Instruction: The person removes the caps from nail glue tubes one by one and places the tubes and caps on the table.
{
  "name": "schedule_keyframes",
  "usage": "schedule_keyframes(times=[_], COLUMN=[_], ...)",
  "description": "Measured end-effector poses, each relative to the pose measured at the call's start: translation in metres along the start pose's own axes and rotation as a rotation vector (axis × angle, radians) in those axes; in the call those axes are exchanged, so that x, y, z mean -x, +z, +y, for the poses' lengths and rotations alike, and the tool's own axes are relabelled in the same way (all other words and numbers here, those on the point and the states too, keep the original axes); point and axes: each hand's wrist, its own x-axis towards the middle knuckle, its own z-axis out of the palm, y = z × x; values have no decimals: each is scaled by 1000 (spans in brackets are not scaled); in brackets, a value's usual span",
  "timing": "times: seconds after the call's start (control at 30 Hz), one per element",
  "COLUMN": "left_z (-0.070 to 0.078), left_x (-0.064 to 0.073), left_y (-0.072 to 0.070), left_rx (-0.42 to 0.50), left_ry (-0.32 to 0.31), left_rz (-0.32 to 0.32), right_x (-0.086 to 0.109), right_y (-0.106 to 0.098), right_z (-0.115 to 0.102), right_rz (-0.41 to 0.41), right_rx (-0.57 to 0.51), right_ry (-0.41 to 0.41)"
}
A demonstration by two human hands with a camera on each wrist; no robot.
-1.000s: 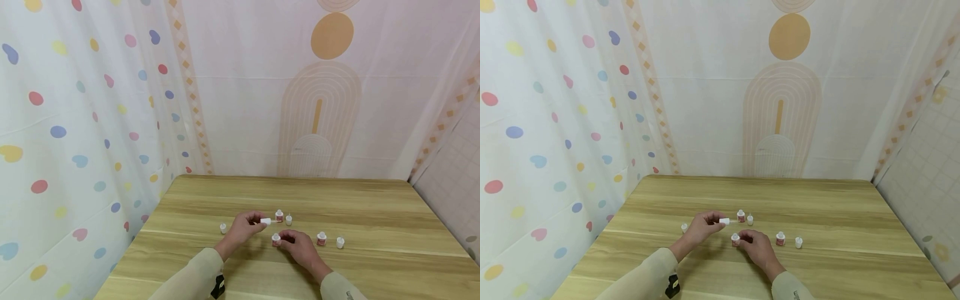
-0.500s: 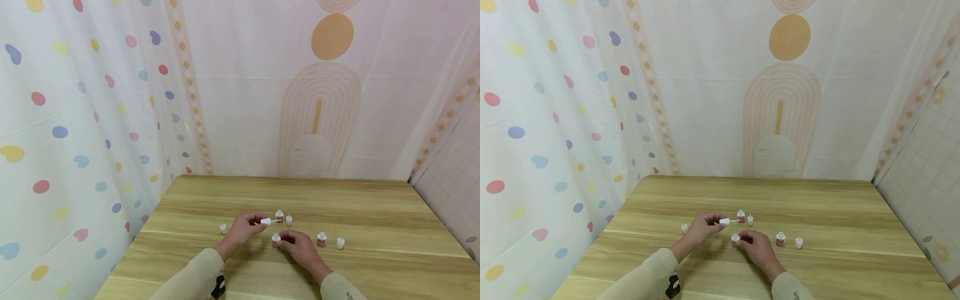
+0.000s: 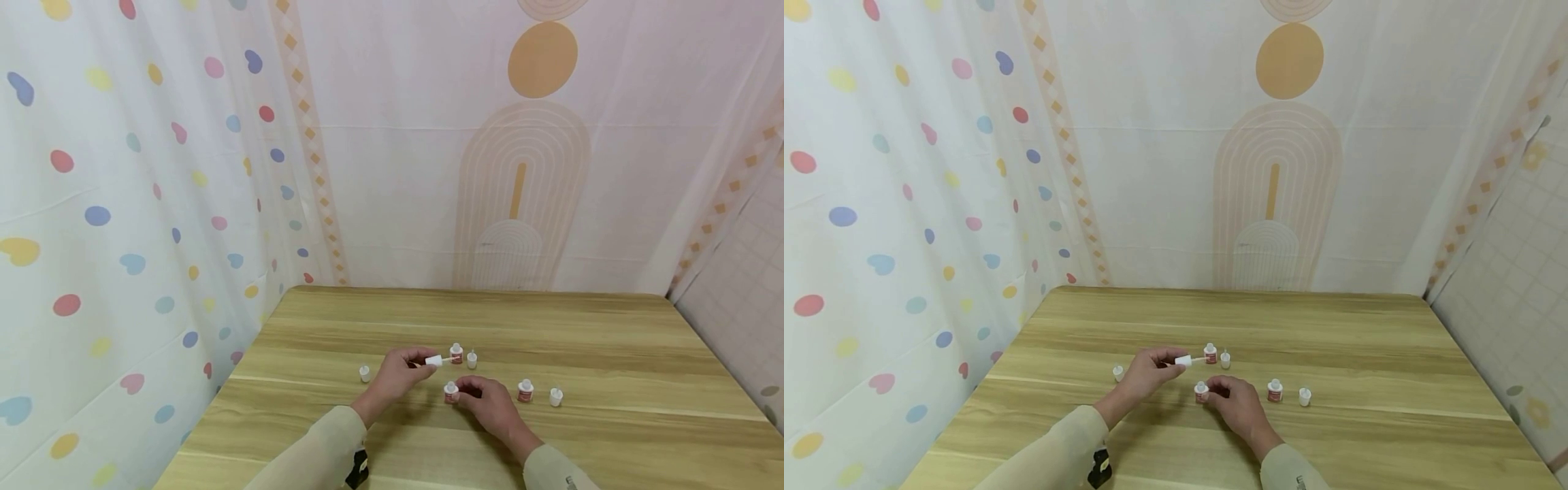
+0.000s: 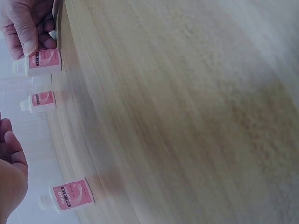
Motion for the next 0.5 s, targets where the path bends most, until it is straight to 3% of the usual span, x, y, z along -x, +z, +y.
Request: schedule_keyframes(times=[0.13, 0.23, 0.5], left_z=[20, 22, -11], left_x=[8, 10, -5], left_y=[-2, -2, 1], left_rx=[3, 2, -17], left_ry=[1, -2, -10], left_rz=[-5, -6, 6], right_x=[0, 1, 1], right_y=[0, 0, 0], right_z=[-1, -2, -3], right_rz=[-1, 0, 4], right_rx=[-5, -1, 2], right_ry=[11, 19, 31])
